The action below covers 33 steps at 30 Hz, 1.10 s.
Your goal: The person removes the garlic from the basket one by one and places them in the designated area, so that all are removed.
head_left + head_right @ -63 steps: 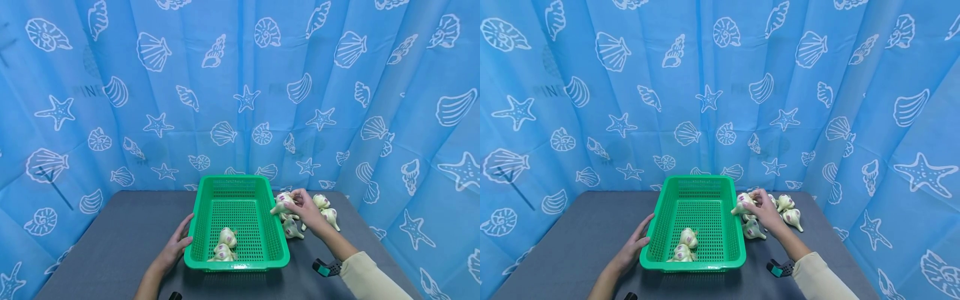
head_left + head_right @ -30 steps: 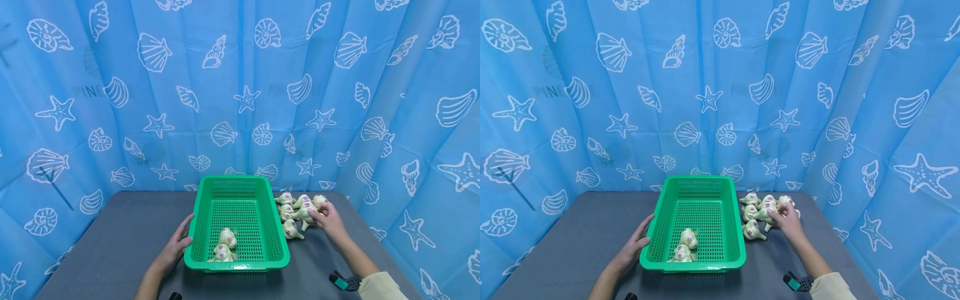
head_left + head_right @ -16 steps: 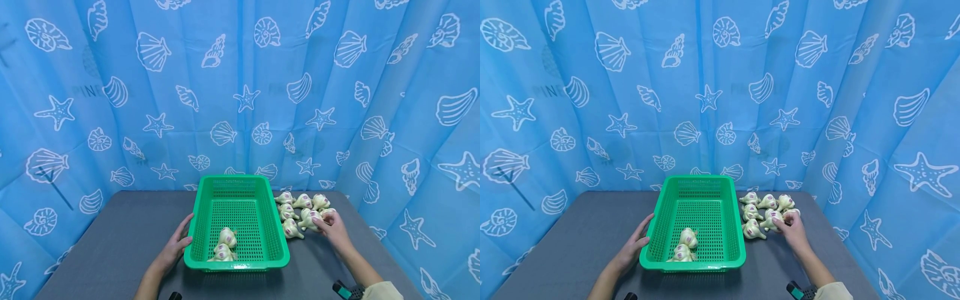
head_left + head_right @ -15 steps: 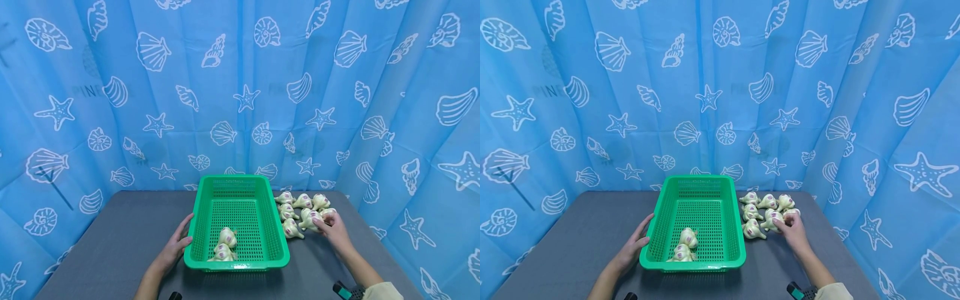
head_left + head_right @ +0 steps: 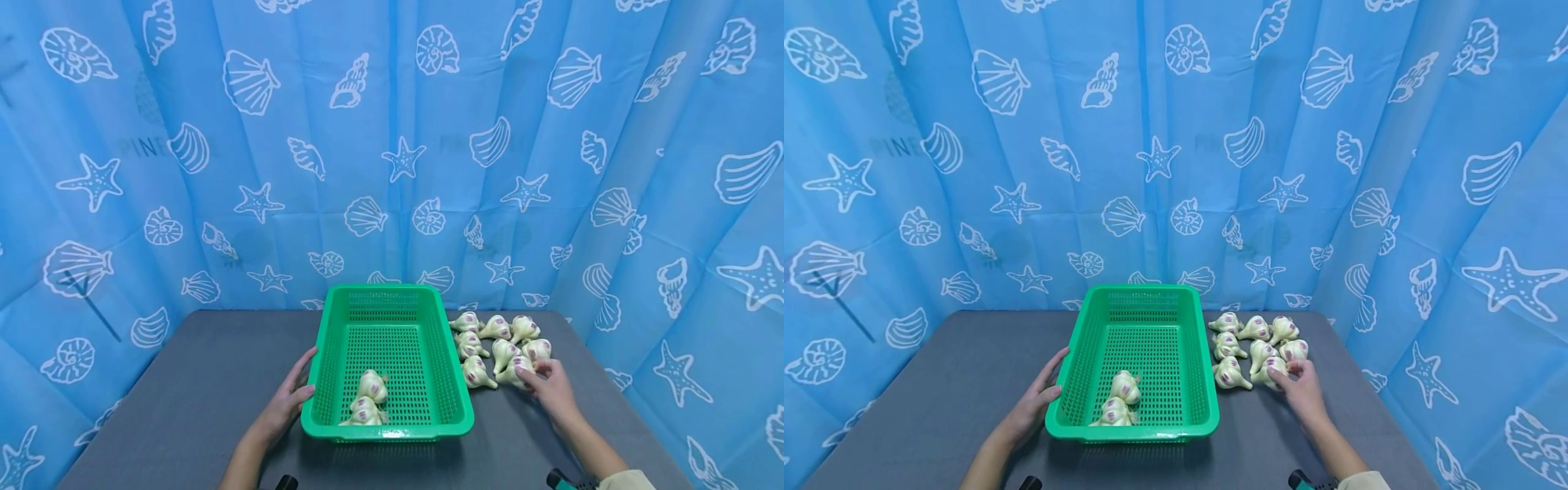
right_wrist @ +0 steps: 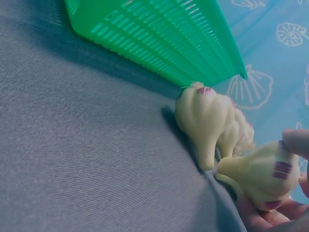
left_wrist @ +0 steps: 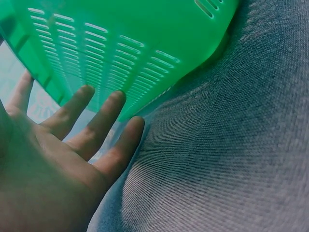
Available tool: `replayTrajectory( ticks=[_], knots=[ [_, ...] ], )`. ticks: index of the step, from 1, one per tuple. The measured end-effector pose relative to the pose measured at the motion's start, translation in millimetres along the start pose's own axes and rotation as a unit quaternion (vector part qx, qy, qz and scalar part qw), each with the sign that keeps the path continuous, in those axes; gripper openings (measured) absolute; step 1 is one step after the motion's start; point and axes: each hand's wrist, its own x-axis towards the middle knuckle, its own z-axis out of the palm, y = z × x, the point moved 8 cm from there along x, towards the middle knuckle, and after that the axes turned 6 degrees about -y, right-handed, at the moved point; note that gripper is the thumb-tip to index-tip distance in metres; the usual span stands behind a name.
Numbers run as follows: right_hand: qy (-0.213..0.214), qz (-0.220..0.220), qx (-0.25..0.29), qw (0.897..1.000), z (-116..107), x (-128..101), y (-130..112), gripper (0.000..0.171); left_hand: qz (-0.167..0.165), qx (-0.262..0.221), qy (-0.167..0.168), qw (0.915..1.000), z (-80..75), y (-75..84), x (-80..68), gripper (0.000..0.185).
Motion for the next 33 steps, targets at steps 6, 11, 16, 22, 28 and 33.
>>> replayTrajectory(
  ticks=[6, 11, 16, 22, 28, 33],
  knots=[
    [-0.006, 0.003, 0.011, 1.0, 0.5, 0.9, 8.9, 0.039, -0.004, 0.0, 0.003, 1.0, -0.8, -1.3, 0.6, 0.066],
    [-0.005, 0.01, 0.007, 1.0, -1.2, 0.6, 14.9, 0.044, 0.0, 0.004, 0.002, 1.0, -1.2, -2.4, 1.2, 0.066],
    [0.001, 0.011, 0.003, 1.0, -1.7, -0.2, 19.2, 0.051, 0.001, 0.003, 0.008, 1.0, -1.8, -2.5, 0.9, 0.066],
    [-0.002, 0.011, -0.01, 1.0, -1.8, 0.7, 18.9, 0.053, 0.004, -0.001, -0.003, 1.0, -0.5, -1.4, 0.6, 0.066],
    [-0.009, 0.006, -0.009, 1.0, -1.6, 0.4, 19.0, 0.051, 0.011, 0.002, -0.009, 0.9999, -0.5, -0.7, 0.7, 0.066],
    [-0.013, 0.003, -0.022, 1.0, -1.7, 0.3, 19.8, 0.05, 0.009, -0.003, -0.009, 0.9999, 0.0, -0.4, 0.4, 0.066]
  ],
)
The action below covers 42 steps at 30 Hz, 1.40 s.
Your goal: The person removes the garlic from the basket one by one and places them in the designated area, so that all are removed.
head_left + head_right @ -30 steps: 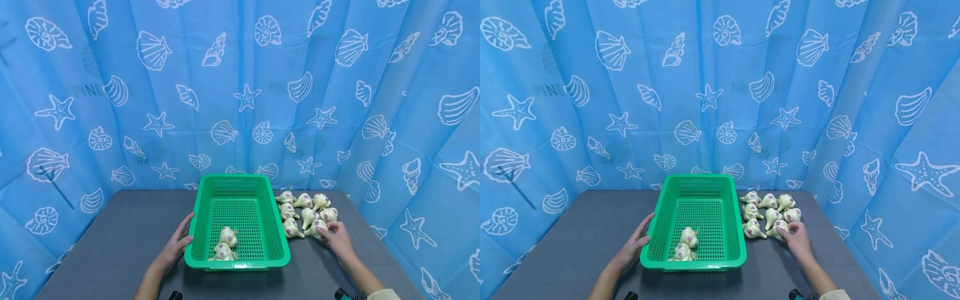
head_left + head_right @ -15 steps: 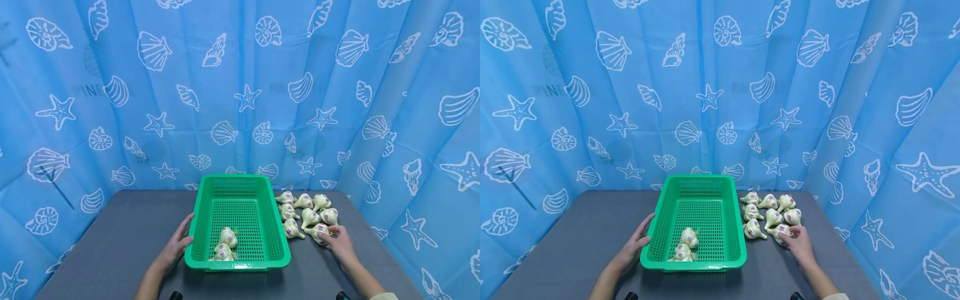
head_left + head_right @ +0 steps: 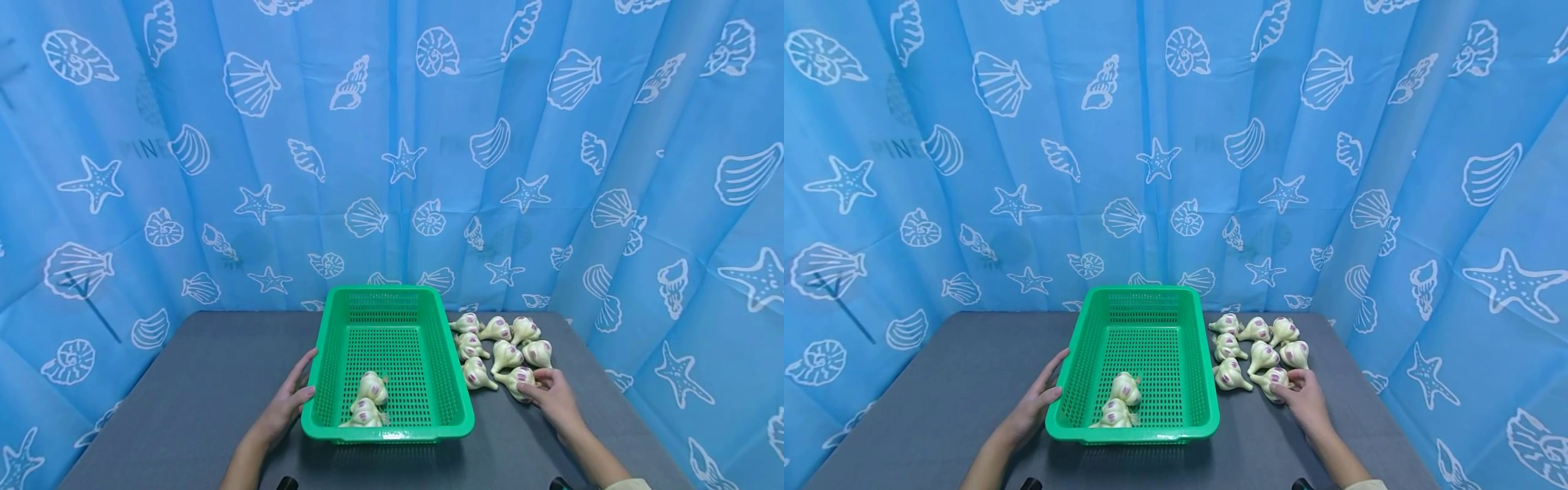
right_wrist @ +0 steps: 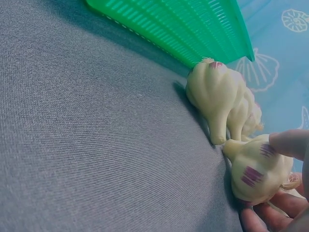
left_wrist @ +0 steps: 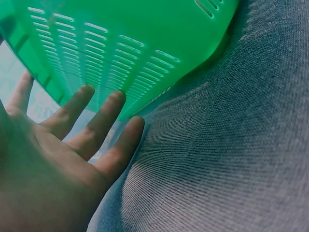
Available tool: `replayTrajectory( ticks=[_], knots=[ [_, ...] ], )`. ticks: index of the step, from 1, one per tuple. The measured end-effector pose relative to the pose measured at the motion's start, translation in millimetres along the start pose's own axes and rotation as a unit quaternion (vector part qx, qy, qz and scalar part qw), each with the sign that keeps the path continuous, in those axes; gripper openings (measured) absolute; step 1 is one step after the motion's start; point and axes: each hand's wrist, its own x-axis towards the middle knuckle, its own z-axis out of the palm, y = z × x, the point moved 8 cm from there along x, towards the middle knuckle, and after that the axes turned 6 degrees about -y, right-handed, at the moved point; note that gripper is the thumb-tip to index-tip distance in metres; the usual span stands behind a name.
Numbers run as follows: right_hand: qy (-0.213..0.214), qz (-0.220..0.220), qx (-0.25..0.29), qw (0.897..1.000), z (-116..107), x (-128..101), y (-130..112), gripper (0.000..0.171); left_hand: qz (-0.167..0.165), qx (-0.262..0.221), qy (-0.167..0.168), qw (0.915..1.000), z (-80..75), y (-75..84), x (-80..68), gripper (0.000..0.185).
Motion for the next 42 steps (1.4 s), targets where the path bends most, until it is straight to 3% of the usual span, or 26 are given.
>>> replayTrajectory(
  ticks=[23, 33, 42],
  knots=[
    [0.013, 0.001, -0.032, 0.999, -2.9, -3.3, -2.0, 0.04, -0.007, -0.004, 0.004, 1.0, -1.6, -2.6, 0.8, 0.066],
    [0.101, -0.012, -0.056, 0.993, -22.5, -2.0, -12.8, 0.024, -0.002, 0.01, 0.022, 0.9997, -2.0, -3.6, 0.7, 0.067],
    [0.104, -0.007, -0.041, 0.994, -25.3, 5.2, -26.4, 0.026, 0.005, 0.012, 0.027, 0.9996, -1.8, -1.7, 0.0, 0.067]
  ],
)
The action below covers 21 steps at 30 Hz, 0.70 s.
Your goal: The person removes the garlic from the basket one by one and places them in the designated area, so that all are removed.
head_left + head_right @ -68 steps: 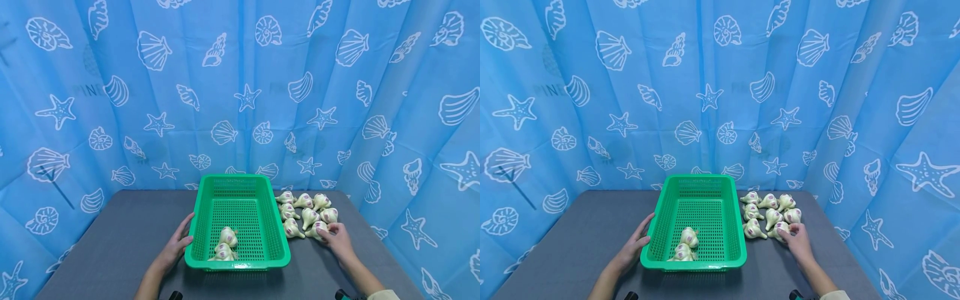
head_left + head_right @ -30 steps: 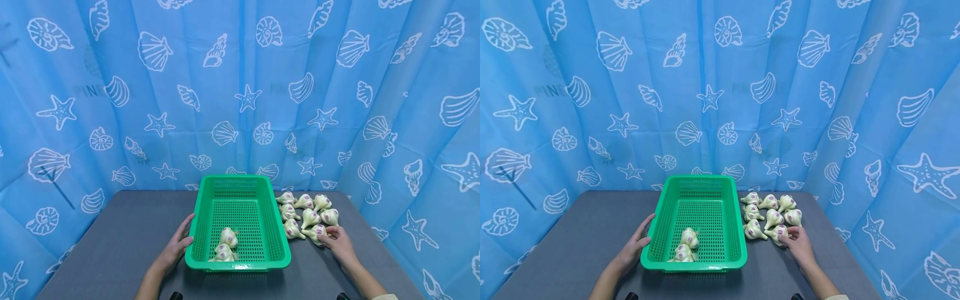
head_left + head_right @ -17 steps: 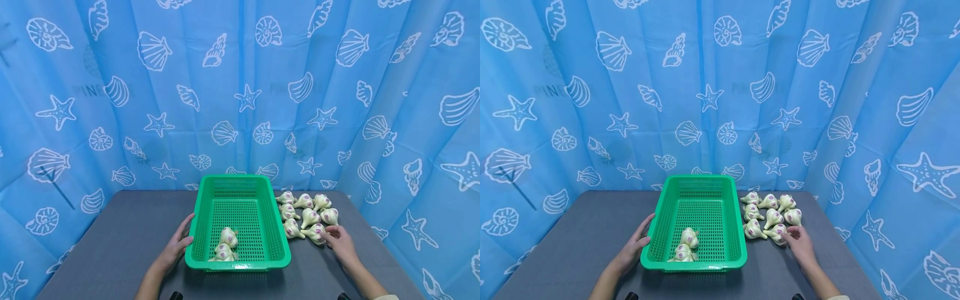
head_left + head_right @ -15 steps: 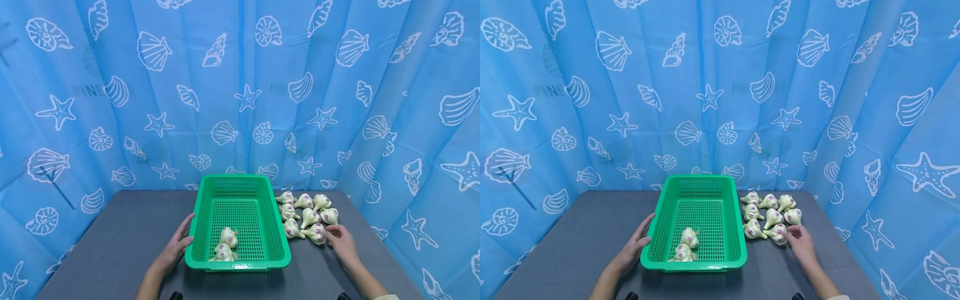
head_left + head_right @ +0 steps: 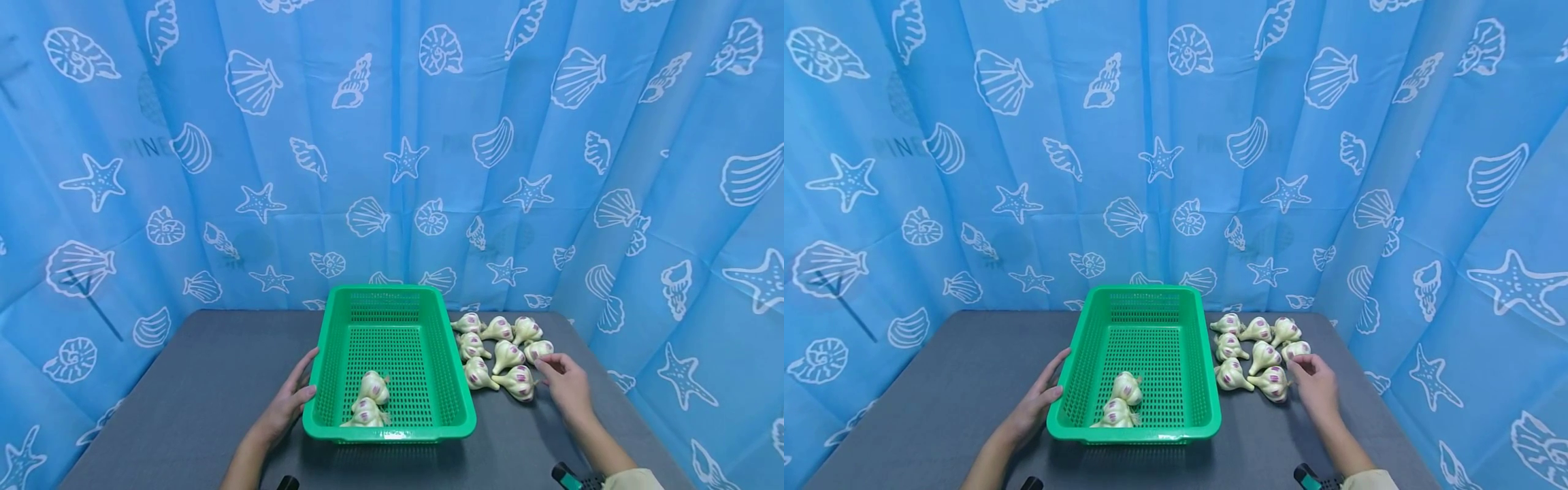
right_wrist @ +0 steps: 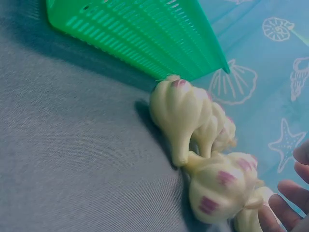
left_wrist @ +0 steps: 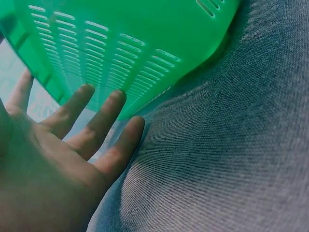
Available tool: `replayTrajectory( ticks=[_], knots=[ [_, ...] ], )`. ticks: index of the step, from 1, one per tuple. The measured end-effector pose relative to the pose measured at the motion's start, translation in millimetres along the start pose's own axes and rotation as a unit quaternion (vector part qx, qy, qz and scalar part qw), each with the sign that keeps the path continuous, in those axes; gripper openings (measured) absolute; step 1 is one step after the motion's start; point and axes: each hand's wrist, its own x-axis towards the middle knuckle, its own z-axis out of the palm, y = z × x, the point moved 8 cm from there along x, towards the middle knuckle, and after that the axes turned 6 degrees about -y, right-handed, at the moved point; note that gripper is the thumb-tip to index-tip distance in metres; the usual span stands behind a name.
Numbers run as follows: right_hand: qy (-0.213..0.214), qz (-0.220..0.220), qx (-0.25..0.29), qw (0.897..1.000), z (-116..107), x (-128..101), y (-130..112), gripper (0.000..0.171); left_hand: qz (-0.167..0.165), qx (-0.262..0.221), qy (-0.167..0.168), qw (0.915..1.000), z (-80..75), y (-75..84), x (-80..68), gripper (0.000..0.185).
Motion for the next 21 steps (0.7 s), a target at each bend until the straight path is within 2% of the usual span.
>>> replayTrajectory(
  ticks=[6, 21],
  knots=[
    [-0.006, -0.019, 0.011, 1.0, 2.1, 5.3, -17.9, 0.029, -0.011, -0.016, -0.021, 0.9996, 1.3, 0.6, 0.3, 0.066],
    [-0.059, -0.079, 0.051, 0.994, 26.7, 22.1, -67.8, 0.025, -0.015, -0.015, -0.017, 0.9996, -0.1, 0.4, 1.3, 0.065]
  ],
)
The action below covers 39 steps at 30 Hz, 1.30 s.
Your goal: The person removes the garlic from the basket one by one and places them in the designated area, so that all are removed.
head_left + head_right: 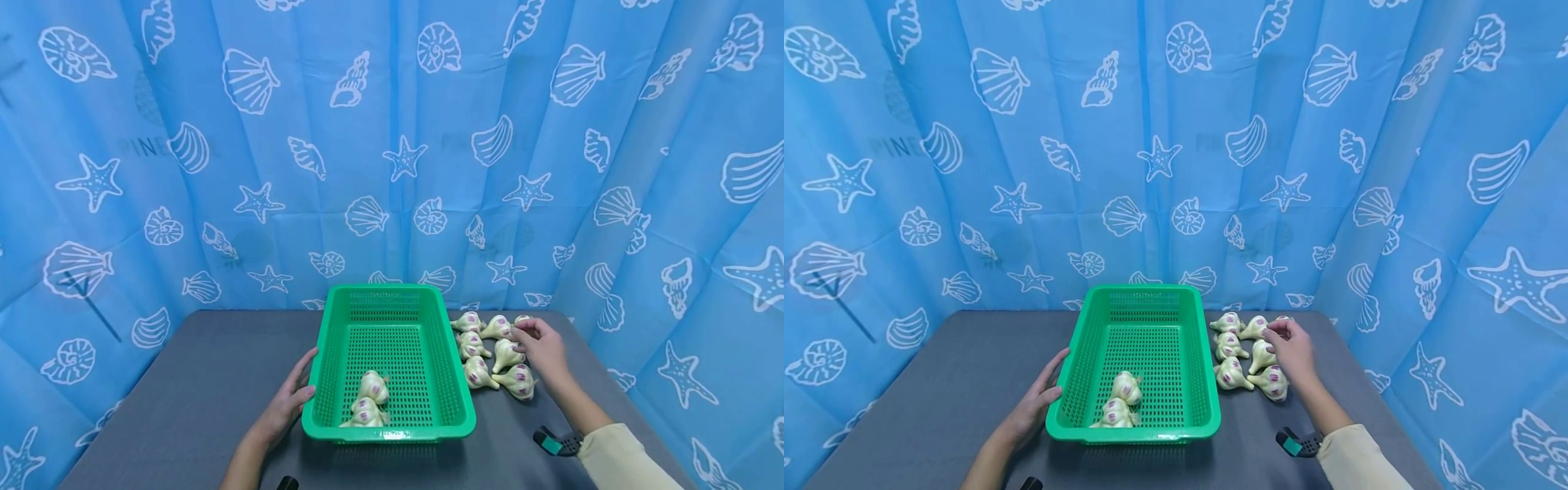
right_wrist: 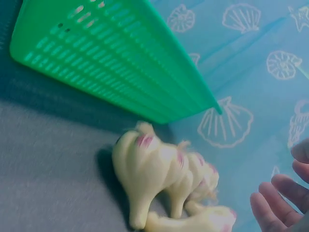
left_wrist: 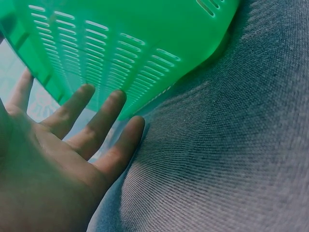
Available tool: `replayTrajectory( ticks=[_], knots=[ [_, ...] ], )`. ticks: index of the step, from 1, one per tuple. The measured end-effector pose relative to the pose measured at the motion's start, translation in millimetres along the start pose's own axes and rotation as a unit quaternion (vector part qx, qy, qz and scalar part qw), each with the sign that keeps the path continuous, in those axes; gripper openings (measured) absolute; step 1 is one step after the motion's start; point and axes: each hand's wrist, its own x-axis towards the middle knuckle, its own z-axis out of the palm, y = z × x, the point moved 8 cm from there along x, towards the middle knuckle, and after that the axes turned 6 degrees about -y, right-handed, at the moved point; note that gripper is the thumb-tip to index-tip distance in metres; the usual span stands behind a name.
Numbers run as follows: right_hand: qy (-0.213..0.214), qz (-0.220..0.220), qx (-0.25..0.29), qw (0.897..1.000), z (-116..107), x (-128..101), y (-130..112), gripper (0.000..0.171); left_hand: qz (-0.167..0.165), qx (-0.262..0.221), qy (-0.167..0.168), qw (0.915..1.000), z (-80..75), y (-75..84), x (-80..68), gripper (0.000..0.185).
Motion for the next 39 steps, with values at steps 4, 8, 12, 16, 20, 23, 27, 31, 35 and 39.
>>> replayTrajectory(
  ticks=[4, 8, 12, 16, 20, 23, 27, 31, 35, 39],
  knots=[
    [-0.023, -0.015, 0.003, 1.0, 11.0, 4.7, -14.4, 0.027, -0.002, -0.002, 0.004, 1.0, -0.2, 0.2, 0.3, 0.066],
    [-0.057, -0.028, 0.0, 0.998, 24.6, 8.2, -26.4, 0.027, -0.002, -0.003, 0.003, 1.0, 0.1, 0.4, -0.1, 0.066],
    [-0.113, -0.024, 0.001, 0.993, 40.0, 9.7, -35.4, 0.03, -0.003, -0.002, 0.006, 1.0, 0.0, 0.0, -0.3, 0.066],
    [-0.165, -0.032, 0.001, 0.986, 54.7, 8.8, -48.0, 0.034, -0.006, -0.003, 0.018, 0.9998, -0.9, -0.9, -0.2, 0.066],
    [-0.185, -0.053, 0.005, 0.981, 64.8, 7.9, -60.3, 0.032, -0.011, -0.006, 0.028, 0.9995, -2.3, -2.9, 0.1, 0.065],
    [-0.195, -0.062, 0.009, 0.979, 70.6, 8.0, -65.4, 0.029, -0.014, -0.007, 0.028, 0.9995, -2.8, -4.8, 0.6, 0.065],
    [-0.208, -0.074, -0.008, 0.975, 77.9, 10.6, -68.2, 0.029, -0.011, -0.009, 0.022, 0.9997, -2.1, -5.6, 0.3, 0.066],
    [-0.222, -0.08, -0.028, 0.971, 85.1, 15.3, -68.4, 0.029, -0.007, -0.007, 0.021, 0.9997, -1.8, -5.2, -0.2, 0.066],
    [-0.251, -0.083, -0.029, 0.964, 95.6, 17.6, -71.4, 0.033, -0.005, 0.0, 0.022, 0.9997, -1.8, -4.7, 0.2, 0.066],
    [-0.294, -0.079, -0.044, 0.951, 111.4, 18.3, -77.4, 0.034, -0.005, -0.003, 0.018, 0.9998, -1.3, -4.4, 1.0, 0.066]
  ],
)
